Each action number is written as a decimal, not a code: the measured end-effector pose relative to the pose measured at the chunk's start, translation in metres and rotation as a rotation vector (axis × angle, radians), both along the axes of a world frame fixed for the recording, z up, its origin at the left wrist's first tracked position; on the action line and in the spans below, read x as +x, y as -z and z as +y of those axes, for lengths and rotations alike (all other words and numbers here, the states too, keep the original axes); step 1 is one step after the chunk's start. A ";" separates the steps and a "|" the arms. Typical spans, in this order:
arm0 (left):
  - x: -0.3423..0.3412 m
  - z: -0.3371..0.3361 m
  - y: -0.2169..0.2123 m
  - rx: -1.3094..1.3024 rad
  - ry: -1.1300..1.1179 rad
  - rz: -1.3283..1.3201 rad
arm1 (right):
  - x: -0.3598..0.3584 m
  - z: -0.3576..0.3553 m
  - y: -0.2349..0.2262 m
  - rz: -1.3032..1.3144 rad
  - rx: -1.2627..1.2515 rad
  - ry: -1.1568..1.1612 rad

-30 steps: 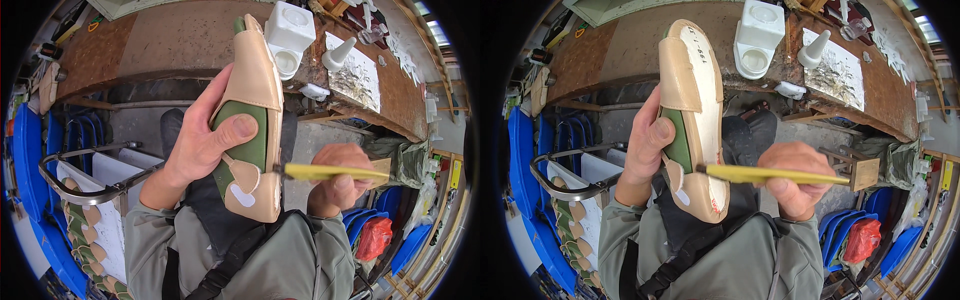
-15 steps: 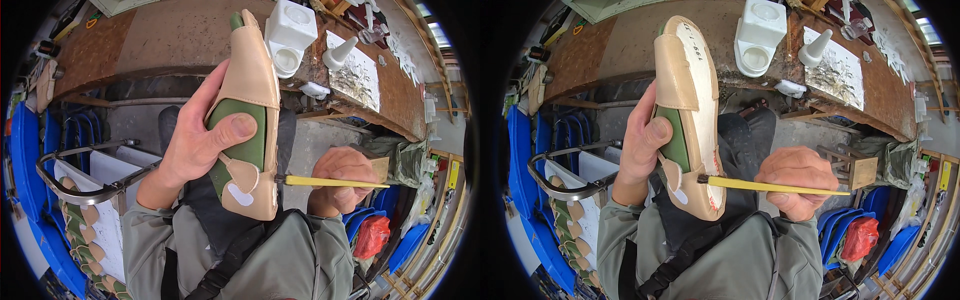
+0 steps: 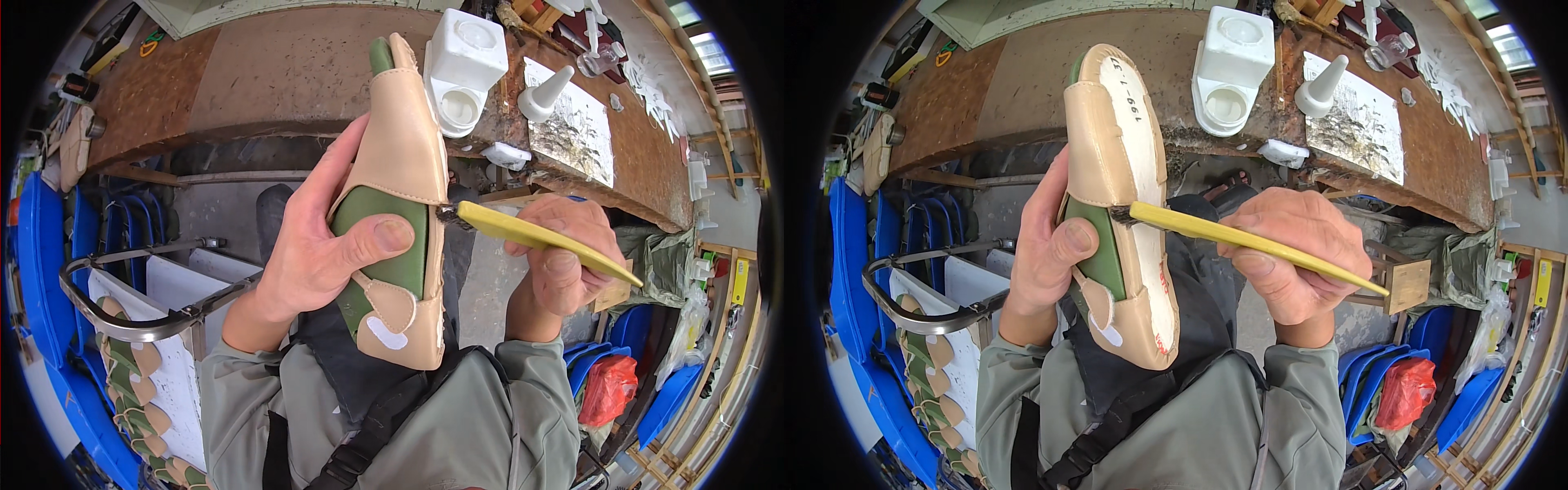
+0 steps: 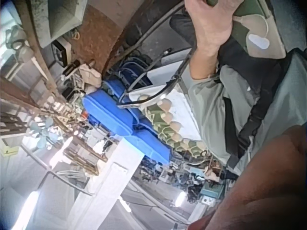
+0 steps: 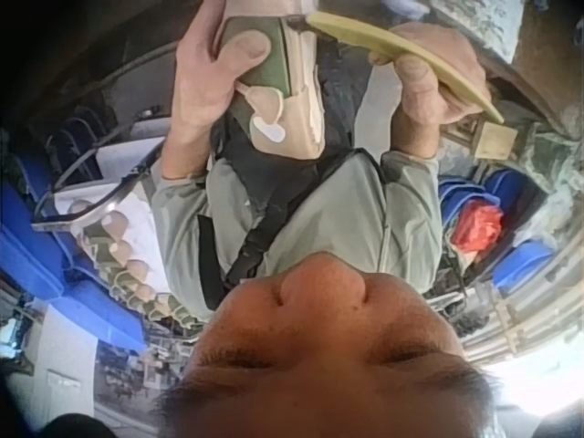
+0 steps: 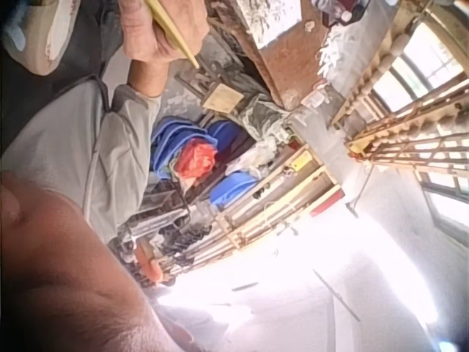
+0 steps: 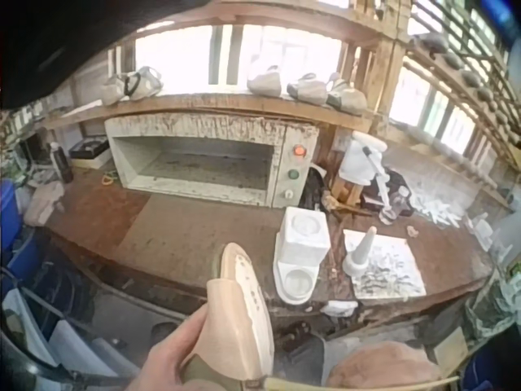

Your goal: Applying adhesive to the sole and edges of a shoe upper using a brush.

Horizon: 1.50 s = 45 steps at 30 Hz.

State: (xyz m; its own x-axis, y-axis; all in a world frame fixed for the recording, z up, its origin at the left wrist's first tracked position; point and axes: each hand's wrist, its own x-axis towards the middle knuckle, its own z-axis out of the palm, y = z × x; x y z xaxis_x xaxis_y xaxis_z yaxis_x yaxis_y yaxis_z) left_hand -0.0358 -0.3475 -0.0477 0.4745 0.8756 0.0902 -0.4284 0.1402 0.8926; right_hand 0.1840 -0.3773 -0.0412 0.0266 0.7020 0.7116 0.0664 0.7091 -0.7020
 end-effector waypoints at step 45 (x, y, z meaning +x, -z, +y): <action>0.004 0.049 0.040 -0.180 -0.099 -0.066 | -0.007 0.036 0.025 0.157 -0.270 -0.174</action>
